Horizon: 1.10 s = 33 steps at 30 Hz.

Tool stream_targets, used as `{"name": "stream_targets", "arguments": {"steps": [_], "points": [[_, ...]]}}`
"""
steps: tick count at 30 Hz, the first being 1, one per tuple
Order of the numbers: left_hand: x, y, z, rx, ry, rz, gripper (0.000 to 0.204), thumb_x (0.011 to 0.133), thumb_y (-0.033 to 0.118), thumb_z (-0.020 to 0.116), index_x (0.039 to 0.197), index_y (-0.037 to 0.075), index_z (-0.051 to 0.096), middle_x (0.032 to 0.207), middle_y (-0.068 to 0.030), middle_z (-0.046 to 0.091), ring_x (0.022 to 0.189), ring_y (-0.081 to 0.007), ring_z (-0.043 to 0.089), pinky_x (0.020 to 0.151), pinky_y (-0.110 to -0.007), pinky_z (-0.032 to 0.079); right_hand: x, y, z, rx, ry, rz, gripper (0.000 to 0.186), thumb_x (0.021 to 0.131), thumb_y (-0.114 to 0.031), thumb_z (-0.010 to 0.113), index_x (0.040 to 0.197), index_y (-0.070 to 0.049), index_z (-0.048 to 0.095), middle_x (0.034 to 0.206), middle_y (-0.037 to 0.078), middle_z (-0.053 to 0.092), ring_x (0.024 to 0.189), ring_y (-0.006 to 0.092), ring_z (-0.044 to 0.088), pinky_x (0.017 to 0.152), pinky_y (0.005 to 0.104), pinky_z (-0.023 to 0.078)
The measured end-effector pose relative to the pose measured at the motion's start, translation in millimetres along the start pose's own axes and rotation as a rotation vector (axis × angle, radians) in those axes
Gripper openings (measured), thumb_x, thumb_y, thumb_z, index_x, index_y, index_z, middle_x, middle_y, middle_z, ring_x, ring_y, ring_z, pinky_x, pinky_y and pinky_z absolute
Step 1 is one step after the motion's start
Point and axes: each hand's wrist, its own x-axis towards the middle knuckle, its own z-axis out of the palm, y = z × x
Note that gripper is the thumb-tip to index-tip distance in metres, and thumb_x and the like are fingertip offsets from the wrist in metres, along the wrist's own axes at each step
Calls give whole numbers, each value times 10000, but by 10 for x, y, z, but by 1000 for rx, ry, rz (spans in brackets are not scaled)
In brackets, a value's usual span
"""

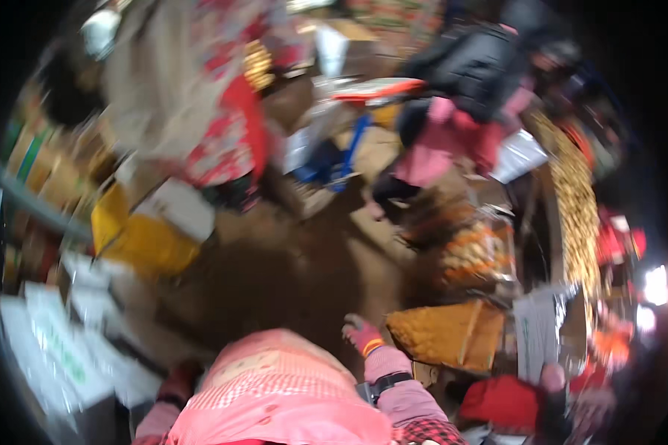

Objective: Sorting potatoes at a large central table into boxes and bags in a produce warehouse environment.

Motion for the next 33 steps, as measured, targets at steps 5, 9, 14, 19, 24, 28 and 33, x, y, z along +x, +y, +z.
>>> {"name": "stream_targets", "arguments": {"steps": [5, 9, 14, 19, 24, 28, 33], "points": [[713, 304, -888, 913, 97, 533, 633, 827, 312, 632, 1412, 158, 447, 1414, -116, 486, 1299, -297, 470, 1081, -377, 376, -709, 1218, -446, -491, 529, 502, 756, 793, -557, 642, 1282, 12, 544, 1265, 237, 585, 1131, 409, 586, 938, 444, 478], [1518, 1427, -1638, -280, -28, 152, 532, 819, 458, 665, 1182, 70, 656, 1225, -123, 646, 1139, -262, 600, 976, -377, 444, -1482, 2164, -328, -139, 793, 879, 693, 701, -491, 714, 1167, 14, 623, 1197, 241, 624, 1138, 362, 595, 977, 435, 459], [2037, 2779, -2030, 15, -107, 310, 508, 831, 470, 637, 1091, 37, 690, 1024, -98, 720, 980, -211, 666, 883, -335, 487, -1671, 2988, 954, 58, 967, 1081, 642, 699, -477, 714, 1167, -45, 633, 1144, 225, 653, 1088, 364, 621, 933, 399, 494], [3011, 3607, -2390, 211, -229, 559, 470, 826, 470, 636, 1088, 86, 700, 988, -96, 723, 959, -238, 673, 876, -341, 492, -1296, 2767, 2429, 1682, 833, 208, 379, 817, -278, 645, 1141, -86, 594, 938, 177, 677, 768, 341, 668, 666, 444, 555], [3762, 3852, -2762, 186, -381, 552, 443, 819, 472, 641, 1090, 126, 701, 1003, -100, 714, 948, -269, 673, 866, -361, 502, -1219, 1287, 3107, 1232, 1043, 551, 298, 881, -110, 636, 1152, -6, 572, 876, 147, 675, 822, 277, 664, 667, 386, 549], [3709, 4049, -2808, 338, -315, 709, 429, 818, 479, 643, 1083, 146, 698, 982, -80, 716, 898, -237, 680, 831, -359, 514, -1304, 787, 3583, 1221, 1240, 538, 279, 912, -105, 595, 1179, -38, 551, 809, 120, 636, 696, 236, 619, 582, 386, 526], [3588, 4295, -2658, 305, -422, 759, 456, 803, 520, 632, 1110, 188, 690, 1008, -98, 710, 931, -259, 675, 867, -377, 501, -1331, 1559, 4249, 1260, 1163, 571, 198, 927, -58, 524, 1124, -38, 542, 836, 149, 619, 678, 282, 618, 583, 426, 535]]}}
